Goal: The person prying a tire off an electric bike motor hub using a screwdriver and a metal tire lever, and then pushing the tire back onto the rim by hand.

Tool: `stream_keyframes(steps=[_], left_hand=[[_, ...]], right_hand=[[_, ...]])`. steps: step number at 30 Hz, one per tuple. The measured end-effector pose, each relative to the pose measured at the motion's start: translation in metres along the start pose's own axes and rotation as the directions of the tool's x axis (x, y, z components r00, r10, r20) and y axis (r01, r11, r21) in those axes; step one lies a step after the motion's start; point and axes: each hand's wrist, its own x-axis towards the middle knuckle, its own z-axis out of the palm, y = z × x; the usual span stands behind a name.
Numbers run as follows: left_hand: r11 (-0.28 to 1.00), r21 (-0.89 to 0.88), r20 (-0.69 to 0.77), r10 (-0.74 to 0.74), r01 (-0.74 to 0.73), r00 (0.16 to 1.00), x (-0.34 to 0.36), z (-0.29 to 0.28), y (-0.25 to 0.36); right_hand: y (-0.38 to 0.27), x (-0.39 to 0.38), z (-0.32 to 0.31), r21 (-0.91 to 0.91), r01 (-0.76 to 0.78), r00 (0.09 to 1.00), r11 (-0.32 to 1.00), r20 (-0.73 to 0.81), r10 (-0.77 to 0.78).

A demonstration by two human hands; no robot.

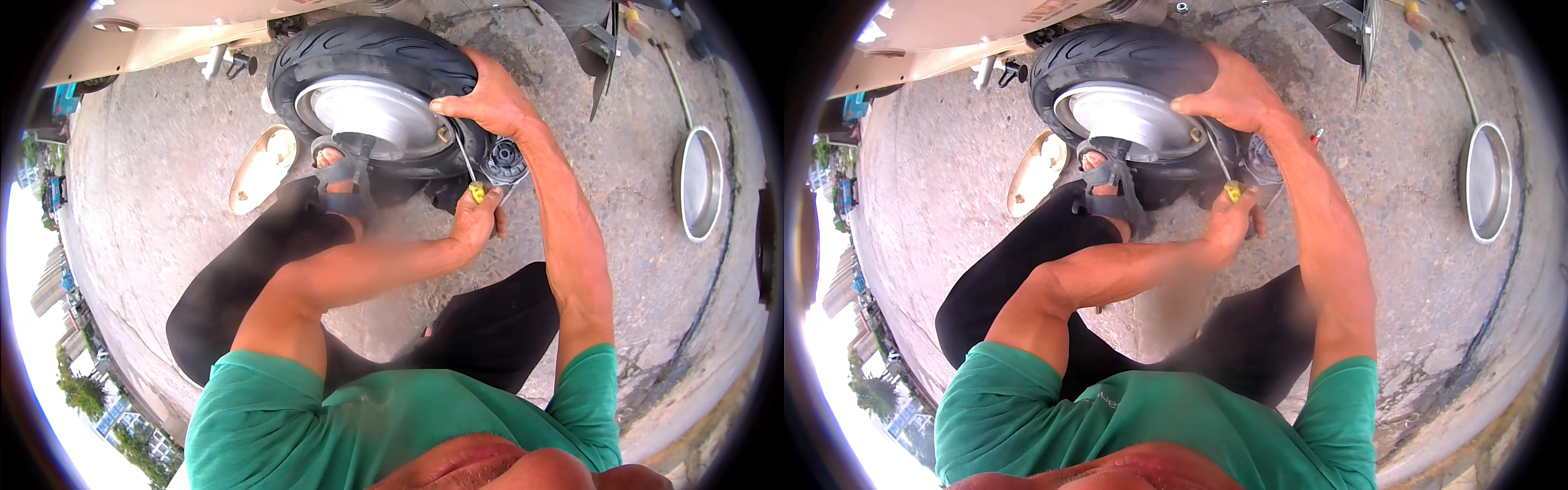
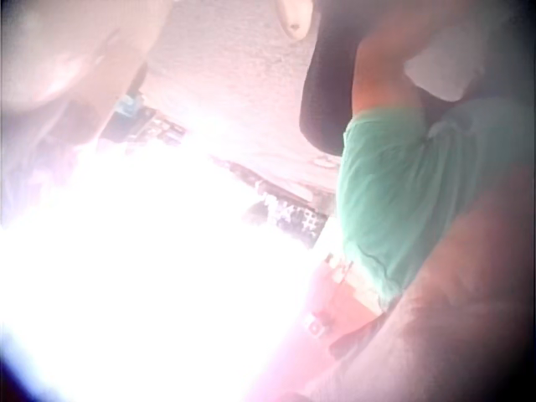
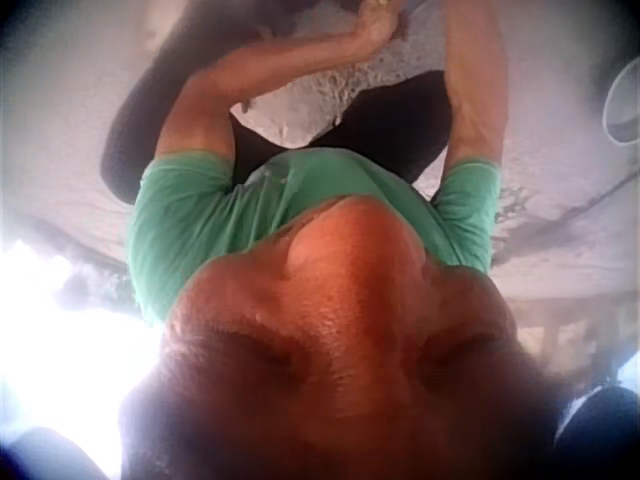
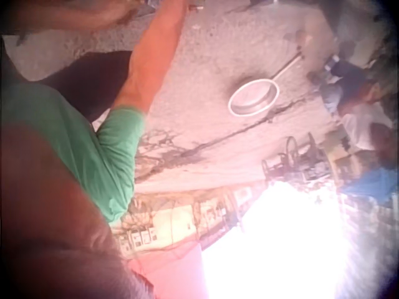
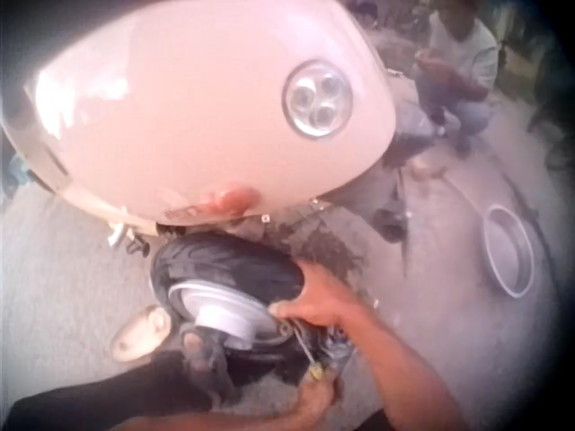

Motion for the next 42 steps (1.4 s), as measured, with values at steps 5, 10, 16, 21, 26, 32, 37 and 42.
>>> stream_keyframes(steps=[5,10,16,21,26,32,37,42], left_hand=[[0.994,0.065,0.091,0.081,-0.087,0.993,0.011,-0.017,-0.011],[0.985,0.137,0.128,0.087,-0.105,0.988,0.014,-0.033,-0.006],[0.967,0.24,0.136,0.05,-0.082,0.989,0.014,-0.048,0.004],[0.935,0.355,0.121,-0.038,-0.008,0.992,-0.003,-0.057,0.027],[0.964,0.249,0.085,-0.118,0.093,0.989,-0.022,-0.05,0.042],[0.996,0.081,0.037,0.021,-0.024,0.999,-0.025,-0.033,0.022],[0.749,0.547,0.009,0.44,-0.373,0.898,0.039,-0.065,-0.026],[0.905,0.29,-0.091,0.349,-0.311,0.933,-0.001,-0.031,-0.017]], right_hand=[[0.017,-0.008,0.01,-0.011,0.085,0.972,0.996,-0.22,-0.085],[0.041,-0.046,0.039,0.124,-0.009,0.926,0.992,-0.373,0.055],[0.046,-0.047,0.031,0.143,-0.02,0.955,0.99,-0.291,0.062],[0.052,-0.049,0.031,0.089,0.027,0.952,0.996,-0.306,0.001],[0.063,-0.045,0.028,0.079,0.083,0.954,0.993,-0.293,-0.056],[0.064,-0.045,0.029,0.06,0.073,0.957,0.996,-0.284,-0.053],[0.058,-0.043,0.031,0.077,0.069,0.953,0.995,-0.301,-0.043],[0.056,-0.046,0.026,0.065,0.041,0.964,0.997,-0.265,-0.023]])
